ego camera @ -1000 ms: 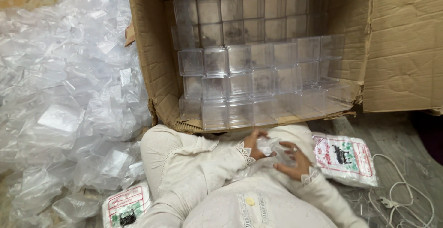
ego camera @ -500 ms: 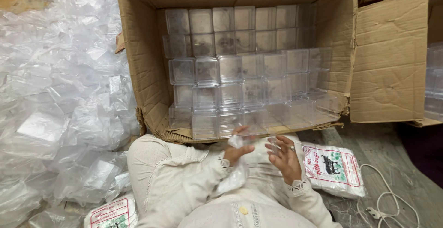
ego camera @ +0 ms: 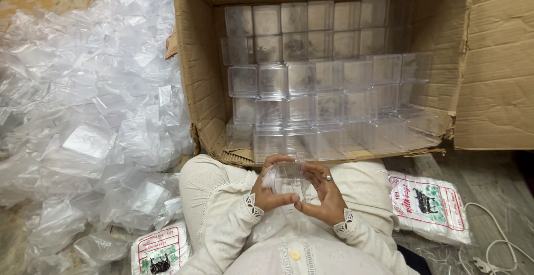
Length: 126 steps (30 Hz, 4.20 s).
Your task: The person sits on the floor and wraps small clear plastic boxes in thin plastic bags one at a time, then places each bagged box into a large cardboard box in front of them. They occasionally reach into the box to reposition the bagged boxes.
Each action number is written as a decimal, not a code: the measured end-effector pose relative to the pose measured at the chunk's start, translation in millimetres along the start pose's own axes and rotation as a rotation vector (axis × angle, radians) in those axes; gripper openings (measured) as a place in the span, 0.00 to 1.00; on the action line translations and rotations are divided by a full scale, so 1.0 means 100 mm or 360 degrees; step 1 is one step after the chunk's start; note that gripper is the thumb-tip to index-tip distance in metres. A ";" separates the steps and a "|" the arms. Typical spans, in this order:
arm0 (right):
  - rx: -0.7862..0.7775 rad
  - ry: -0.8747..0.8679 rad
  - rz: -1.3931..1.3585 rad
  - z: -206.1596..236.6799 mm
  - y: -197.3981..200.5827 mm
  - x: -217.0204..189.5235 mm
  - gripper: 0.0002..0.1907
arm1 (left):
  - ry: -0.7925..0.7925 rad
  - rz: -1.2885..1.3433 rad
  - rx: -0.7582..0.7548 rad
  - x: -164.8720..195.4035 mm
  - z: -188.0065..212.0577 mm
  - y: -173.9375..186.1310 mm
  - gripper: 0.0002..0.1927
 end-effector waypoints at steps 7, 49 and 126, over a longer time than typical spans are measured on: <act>-0.0031 0.0152 0.0182 0.06 -0.06 -0.11 0.43 | -0.0102 -0.0181 0.0042 -0.12 0.05 -0.07 0.48; 0.0010 -0.0270 -0.0150 -0.43 -0.10 0.11 0.26 | 0.0323 0.0725 0.0405 -1.01 -0.07 0.68 0.48; -0.0150 -0.0430 -0.1295 -0.92 -0.18 0.58 0.14 | 0.0371 0.0633 0.0476 -1.00 0.12 0.87 0.15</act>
Point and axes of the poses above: each hand's wrist, its own z-axis away from the middle knuckle, its own y-axis out of the back of the hand, x = y × z, the point moved 10 cm from there along -z, towards the middle knuckle, and after that the axes turned 5 degrees about -x, right-handed, at the moved point
